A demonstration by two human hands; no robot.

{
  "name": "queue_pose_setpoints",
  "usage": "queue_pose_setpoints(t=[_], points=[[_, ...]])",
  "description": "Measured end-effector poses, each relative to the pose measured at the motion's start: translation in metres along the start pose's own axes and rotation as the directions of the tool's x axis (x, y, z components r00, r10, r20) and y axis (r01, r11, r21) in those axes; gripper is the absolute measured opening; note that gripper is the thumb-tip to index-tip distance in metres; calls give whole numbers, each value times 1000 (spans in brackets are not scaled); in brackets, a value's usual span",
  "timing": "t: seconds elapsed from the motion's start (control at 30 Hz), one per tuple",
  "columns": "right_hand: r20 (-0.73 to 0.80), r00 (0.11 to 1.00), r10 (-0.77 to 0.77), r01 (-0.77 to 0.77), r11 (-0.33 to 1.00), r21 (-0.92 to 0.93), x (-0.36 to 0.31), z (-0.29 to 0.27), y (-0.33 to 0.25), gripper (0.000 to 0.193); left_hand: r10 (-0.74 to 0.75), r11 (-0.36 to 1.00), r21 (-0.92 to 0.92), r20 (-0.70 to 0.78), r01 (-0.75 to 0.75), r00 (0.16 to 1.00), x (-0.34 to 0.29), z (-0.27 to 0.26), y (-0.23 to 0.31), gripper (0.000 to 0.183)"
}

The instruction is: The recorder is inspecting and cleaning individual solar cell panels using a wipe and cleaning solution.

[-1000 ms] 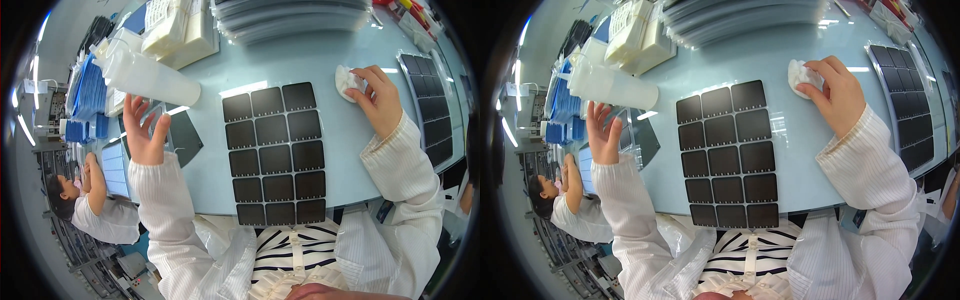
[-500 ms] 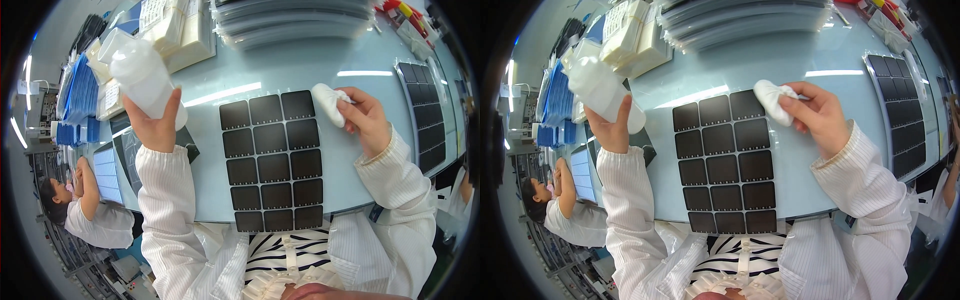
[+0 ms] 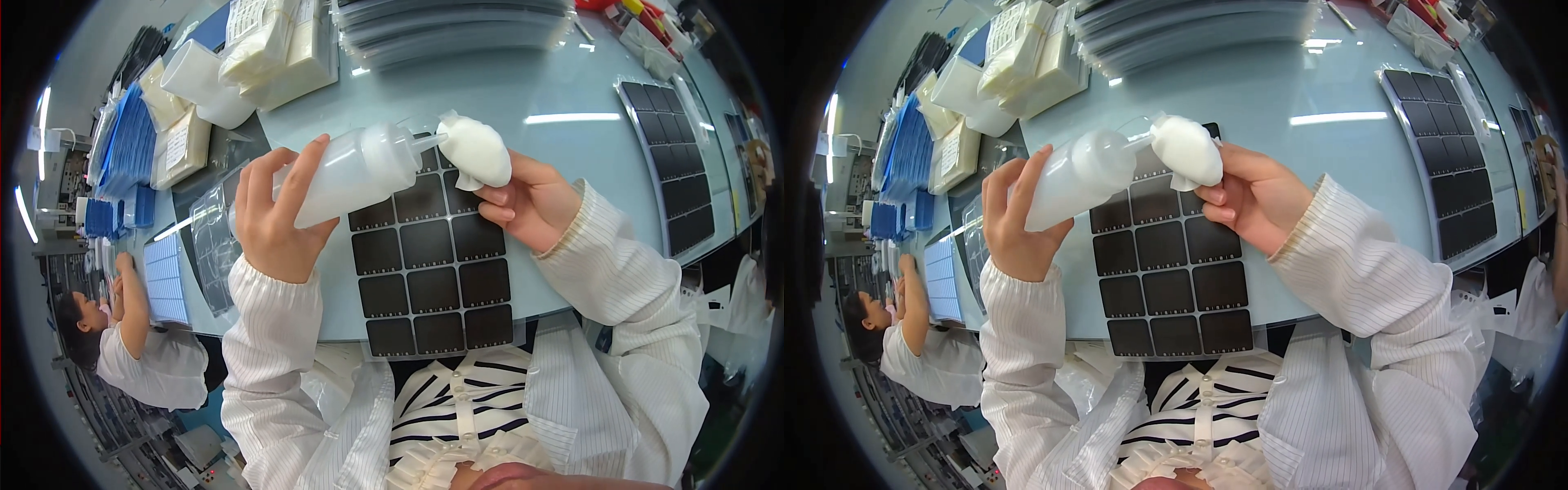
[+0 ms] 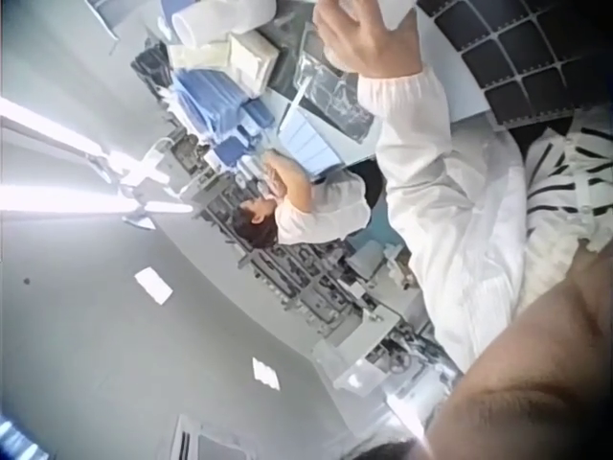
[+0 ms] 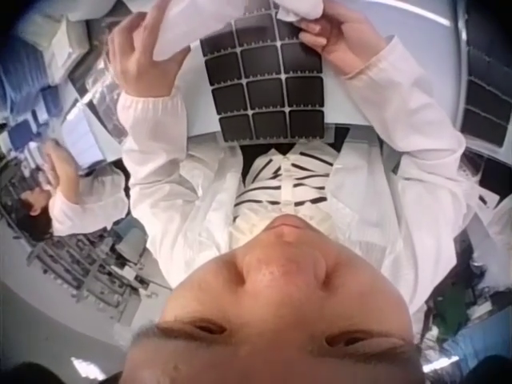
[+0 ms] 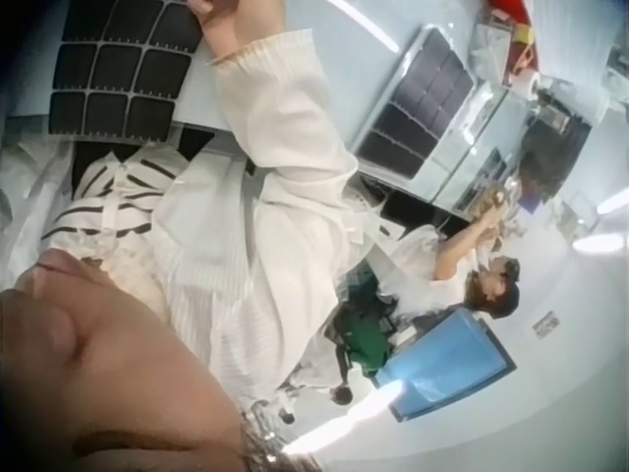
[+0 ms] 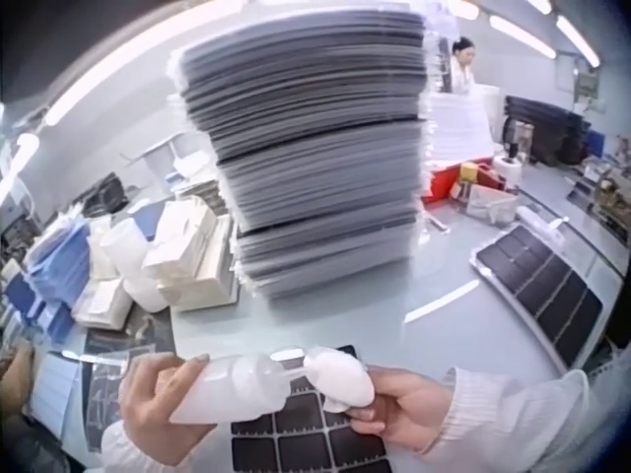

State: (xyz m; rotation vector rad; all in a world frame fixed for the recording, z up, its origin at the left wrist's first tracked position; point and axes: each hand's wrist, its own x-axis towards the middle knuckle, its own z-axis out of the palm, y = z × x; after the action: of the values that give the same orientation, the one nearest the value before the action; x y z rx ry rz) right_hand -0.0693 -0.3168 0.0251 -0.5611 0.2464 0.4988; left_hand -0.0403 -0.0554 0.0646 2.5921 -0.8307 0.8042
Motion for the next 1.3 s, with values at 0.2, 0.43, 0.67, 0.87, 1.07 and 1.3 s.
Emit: queue_pose_setpoints(t=[0.2, 0.43, 0.67, 0.87, 1.07, 1.3], points=[[7, 1000, 21, -20, 997, -68, 1, -2, 1, 27, 84, 988, 138, -80, -73, 993, -1, -1, 0, 76], [-17, 999, 31, -32, 998, -54, 0, -6, 6, 27, 142, 973, 198, -106, -119, 984, -2, -5, -3, 70], [34, 999, -11, 13, 997, -78, 0, -5, 4, 26, 118, 981, 161, -63, -107, 991, -1, -7, -3, 72], [137, 979, -154, 188, 937, -293, 8, 26, -12, 28, -24, 998, -52, -61, 21, 998, 5, -8, -10, 74], [453, 708, -542, 579, 79, -812, 57, 35, -15, 19, -477, 795, -473, -97, 381, 874, 21, -2, -63, 62], [732, 672, -113, 538, -604, -588, 77, 26, 28, 23, -606, 702, -553, -131, 449, 785, 7, 14, -124, 73]])
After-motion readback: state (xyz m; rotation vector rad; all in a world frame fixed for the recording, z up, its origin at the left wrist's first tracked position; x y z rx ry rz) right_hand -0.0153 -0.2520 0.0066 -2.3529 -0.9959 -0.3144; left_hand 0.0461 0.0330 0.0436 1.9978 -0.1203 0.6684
